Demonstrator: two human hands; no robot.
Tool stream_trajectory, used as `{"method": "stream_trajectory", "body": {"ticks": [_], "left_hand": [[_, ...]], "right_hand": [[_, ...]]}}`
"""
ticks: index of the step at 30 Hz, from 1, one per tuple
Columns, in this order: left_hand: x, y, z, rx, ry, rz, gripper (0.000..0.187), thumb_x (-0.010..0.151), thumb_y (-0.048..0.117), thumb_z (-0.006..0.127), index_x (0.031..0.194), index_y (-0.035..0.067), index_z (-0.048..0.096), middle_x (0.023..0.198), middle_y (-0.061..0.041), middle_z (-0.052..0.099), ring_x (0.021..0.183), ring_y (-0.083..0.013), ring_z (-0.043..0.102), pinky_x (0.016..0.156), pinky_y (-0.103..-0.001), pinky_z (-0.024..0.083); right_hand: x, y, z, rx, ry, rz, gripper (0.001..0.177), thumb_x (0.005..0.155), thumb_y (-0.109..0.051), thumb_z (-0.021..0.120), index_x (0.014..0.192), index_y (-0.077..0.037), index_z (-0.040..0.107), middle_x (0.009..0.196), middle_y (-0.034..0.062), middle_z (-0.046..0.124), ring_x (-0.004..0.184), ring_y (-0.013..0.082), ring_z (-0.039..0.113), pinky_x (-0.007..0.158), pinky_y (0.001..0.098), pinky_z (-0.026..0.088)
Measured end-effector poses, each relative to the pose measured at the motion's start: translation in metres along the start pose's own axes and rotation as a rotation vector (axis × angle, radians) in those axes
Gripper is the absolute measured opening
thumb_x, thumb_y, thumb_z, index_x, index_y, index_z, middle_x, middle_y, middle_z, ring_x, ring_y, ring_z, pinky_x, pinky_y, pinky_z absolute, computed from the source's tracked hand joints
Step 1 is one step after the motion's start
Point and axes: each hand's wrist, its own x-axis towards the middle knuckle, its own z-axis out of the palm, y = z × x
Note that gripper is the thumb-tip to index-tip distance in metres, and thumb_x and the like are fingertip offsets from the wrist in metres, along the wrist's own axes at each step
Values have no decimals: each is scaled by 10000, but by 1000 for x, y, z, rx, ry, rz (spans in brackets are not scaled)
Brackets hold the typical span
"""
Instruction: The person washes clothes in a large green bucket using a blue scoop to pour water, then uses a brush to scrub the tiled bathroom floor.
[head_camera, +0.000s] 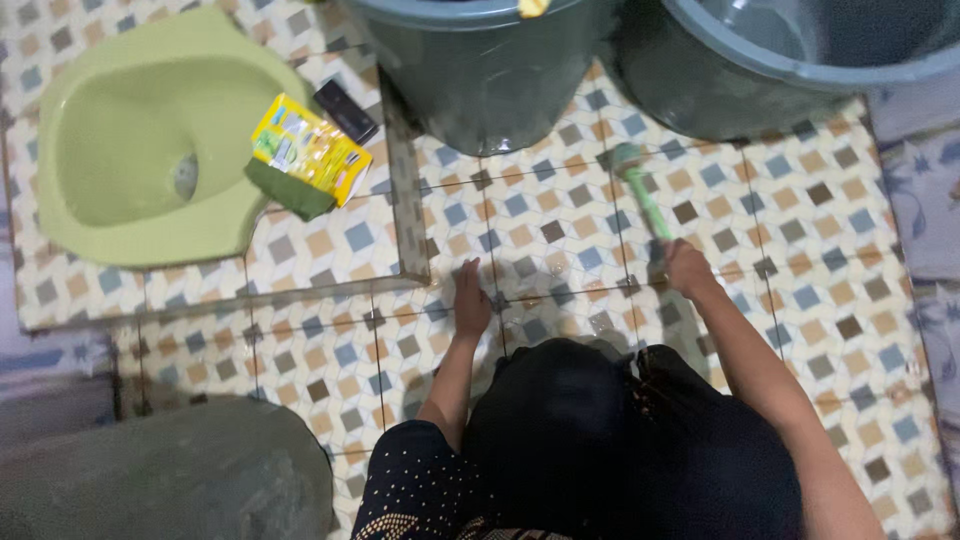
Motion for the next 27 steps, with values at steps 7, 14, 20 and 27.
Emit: {"method": "stream_trajectory", "body": {"ticks": [7,14,20,27], "left_hand": [[-8,17,-30,9,96,82,590,862,-117,489,1430,42,508,1365,-214,576,1306,-421,523,1113,-492,442],[15,41,-89,317,433,348,454,885,-37,615,1327,58,581,1171,-187,631,1043,-394,643,925,-481,529],[97,81,-189,377,811,143,433,852,-25,572,1284,-15,554,1191,-201,604,1097,-424,564,986,-530,431],[173,187,-186,40,372,406,403,867,-55,550,1258,34,594,1076,-153,593,1039,-346,584,963,-458,473]], "right_hand": [[27,-97,69,190,106,-327,276,949,-257,492,955,-17,626,816,186,610,619,321,613,496,465,548],[-4,-196,40,-2,-418,-407,521,1090,-464,264,1215,-51,557,675,84,578,470,179,515,364,292,453],[0,-179,-3,246,-334,89,540,1083,-461,294,1307,-10,488,727,139,583,526,242,521,422,356,459],[1,-53,-5,-16,48,-136,470,937,-387,608,1343,-154,579,1178,309,580,975,478,666,876,544,551]]}}
